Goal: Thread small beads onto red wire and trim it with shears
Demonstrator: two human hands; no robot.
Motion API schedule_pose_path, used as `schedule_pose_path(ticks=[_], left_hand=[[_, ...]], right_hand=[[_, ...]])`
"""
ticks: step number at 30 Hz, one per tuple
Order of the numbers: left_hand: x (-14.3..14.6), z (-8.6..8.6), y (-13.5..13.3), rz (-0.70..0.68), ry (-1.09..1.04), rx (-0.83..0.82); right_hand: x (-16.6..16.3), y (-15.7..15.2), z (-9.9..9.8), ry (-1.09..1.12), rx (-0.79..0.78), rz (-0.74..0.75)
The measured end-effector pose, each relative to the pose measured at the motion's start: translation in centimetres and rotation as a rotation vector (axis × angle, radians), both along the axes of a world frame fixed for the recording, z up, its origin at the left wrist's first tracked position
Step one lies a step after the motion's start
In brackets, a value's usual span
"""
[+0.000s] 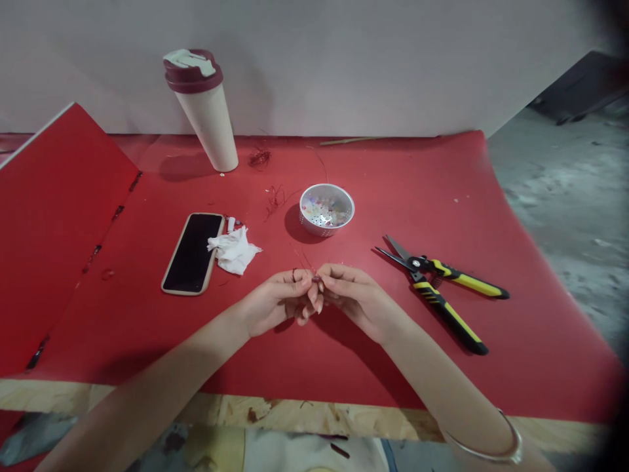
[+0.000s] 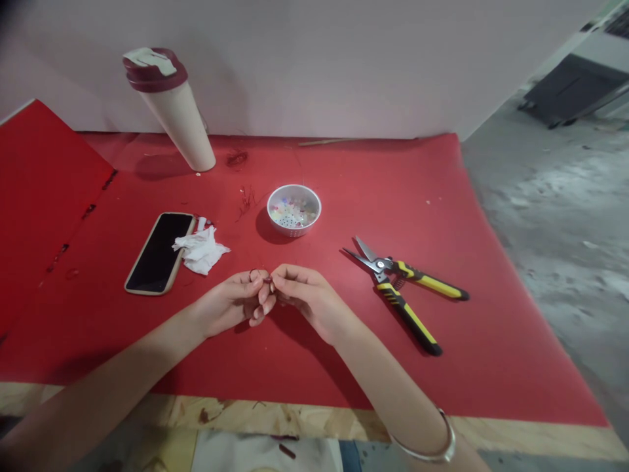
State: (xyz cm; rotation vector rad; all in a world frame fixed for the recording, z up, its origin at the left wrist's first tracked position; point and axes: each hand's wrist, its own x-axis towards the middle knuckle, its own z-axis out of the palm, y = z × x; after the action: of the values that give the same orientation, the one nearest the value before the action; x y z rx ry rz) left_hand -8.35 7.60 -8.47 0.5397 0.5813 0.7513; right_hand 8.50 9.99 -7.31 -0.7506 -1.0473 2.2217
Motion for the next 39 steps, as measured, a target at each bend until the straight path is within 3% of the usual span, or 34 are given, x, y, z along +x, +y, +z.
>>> schedule_pose_path(ticks=[11,19,29,34,39], left_hand=[[0.1,0.0,0.2,-0.009,-0.036,-0.054],[0.1,-0.3,0.1,-0.01,-0.026,-0.038],[1.1,0.1,-0.3,0.14,0.005,-0.105],[1.6,0.4,-0.4,0.217,0.051,-0.126],[1.6,0.2,-0.3,0.257,0.087,-0.153]], right_hand=[[0.0,-0.1,-0.1,0.078,-0.077,0.007],[-0.1,-0.2,0.2,-0.011,0.019,-0.009],[-0.6,-0.2,0.1,-0.182,0.109,-0.109],[-0.6,-0.4,-0.2,-0.19,0.052,-0.128],[-0.5,-0.2,-0.4,-0.066,-0.144,-0.065]])
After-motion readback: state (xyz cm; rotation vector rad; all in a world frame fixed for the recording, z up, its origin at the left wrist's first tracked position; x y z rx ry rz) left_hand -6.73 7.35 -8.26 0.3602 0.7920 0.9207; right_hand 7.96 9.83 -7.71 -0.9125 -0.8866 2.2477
